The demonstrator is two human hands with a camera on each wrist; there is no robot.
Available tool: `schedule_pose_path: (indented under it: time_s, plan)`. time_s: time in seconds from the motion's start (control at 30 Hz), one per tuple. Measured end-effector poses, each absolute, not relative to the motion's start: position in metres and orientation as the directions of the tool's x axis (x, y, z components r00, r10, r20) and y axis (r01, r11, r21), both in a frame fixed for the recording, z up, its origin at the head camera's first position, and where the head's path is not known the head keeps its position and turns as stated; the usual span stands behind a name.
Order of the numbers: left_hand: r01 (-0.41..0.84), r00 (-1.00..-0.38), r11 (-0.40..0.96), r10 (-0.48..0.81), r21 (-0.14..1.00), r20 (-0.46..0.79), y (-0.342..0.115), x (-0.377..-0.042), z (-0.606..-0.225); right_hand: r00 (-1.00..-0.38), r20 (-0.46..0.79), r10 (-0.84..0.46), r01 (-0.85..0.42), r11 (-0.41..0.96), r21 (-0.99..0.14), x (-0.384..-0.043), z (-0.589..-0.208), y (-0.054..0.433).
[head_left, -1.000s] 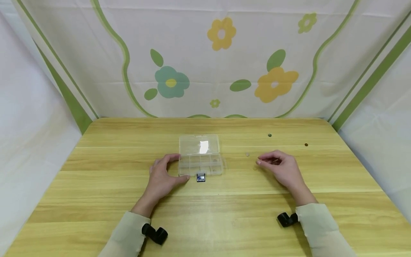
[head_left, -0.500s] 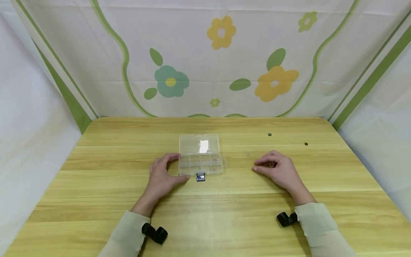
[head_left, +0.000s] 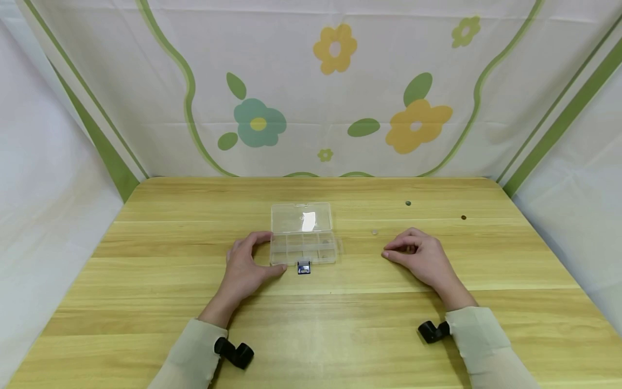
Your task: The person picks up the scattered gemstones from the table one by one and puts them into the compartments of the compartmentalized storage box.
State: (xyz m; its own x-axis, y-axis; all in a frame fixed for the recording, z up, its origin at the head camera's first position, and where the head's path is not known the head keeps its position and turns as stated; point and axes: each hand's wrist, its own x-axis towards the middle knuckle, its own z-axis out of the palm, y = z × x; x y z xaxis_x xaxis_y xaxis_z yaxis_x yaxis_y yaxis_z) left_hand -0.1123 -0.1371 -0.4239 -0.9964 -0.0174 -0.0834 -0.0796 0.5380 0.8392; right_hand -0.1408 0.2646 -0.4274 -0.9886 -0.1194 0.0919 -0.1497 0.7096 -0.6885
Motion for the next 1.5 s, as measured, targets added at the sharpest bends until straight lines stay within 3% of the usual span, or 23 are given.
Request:
schedule_pose_path:
  time_s: [1.5]
  plan:
    - [-0.057,-0.998,0.551,-0.059,0.833,-0.030,-0.132,-0.113,-0.426,-0.990,0.140,0.000,-0.106,0.653,-0.750,-0.144,-0.428,0.252]
